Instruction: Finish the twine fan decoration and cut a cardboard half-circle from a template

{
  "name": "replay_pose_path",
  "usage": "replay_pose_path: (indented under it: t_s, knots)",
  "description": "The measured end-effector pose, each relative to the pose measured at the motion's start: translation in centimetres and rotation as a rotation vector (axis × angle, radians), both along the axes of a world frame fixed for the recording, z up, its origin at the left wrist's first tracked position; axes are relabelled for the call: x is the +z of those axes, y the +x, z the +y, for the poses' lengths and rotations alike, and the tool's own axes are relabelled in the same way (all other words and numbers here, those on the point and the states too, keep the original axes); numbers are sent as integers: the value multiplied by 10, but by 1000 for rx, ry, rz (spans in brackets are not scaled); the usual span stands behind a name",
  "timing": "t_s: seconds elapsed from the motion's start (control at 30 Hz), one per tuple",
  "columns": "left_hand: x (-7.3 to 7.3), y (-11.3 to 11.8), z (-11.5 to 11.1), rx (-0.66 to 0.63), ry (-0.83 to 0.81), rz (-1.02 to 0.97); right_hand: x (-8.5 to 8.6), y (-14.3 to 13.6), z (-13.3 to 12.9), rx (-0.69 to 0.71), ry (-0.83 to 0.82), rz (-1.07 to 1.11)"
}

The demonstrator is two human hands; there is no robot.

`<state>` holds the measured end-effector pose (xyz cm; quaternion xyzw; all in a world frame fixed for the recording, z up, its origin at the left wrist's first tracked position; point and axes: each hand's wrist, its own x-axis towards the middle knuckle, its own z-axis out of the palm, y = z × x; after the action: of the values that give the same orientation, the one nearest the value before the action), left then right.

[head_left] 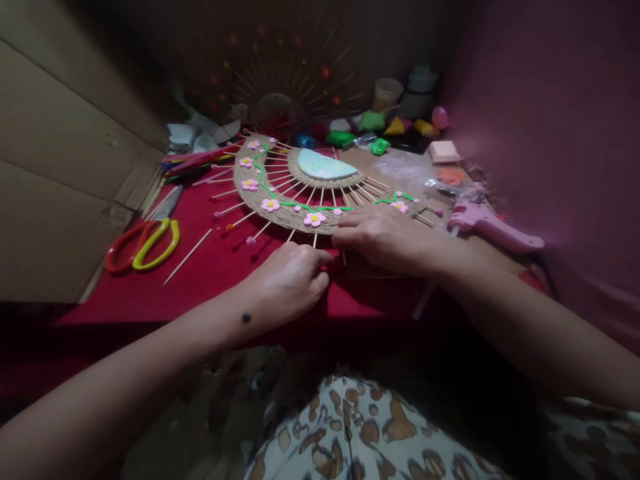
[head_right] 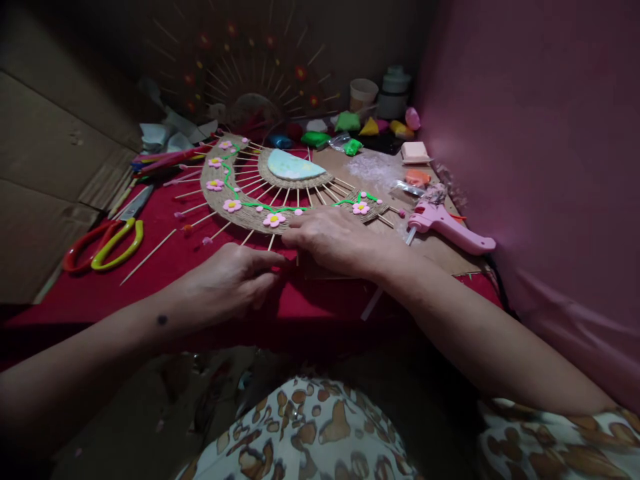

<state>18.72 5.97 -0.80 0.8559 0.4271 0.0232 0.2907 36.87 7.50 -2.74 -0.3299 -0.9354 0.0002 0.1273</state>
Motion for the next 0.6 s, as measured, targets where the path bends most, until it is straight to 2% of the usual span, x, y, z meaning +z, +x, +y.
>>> replay_pose_path:
  t_s: [0.17, 0.27, 0.43, 0.6]
  knots:
    - [-5, 2, 0, 122, -350, -135, -3, -1, 0, 27, 12, 55]
    - [-5, 4, -1, 230, -498, -178, -5, 0, 0, 23, -15, 98]
    - [1, 10, -8, 332, -592, -174, -3, 3, -3, 21, -189, 140]
    - [-7, 8, -11, 358, -633, -263, 6, 4, -9, -47, -327, 136]
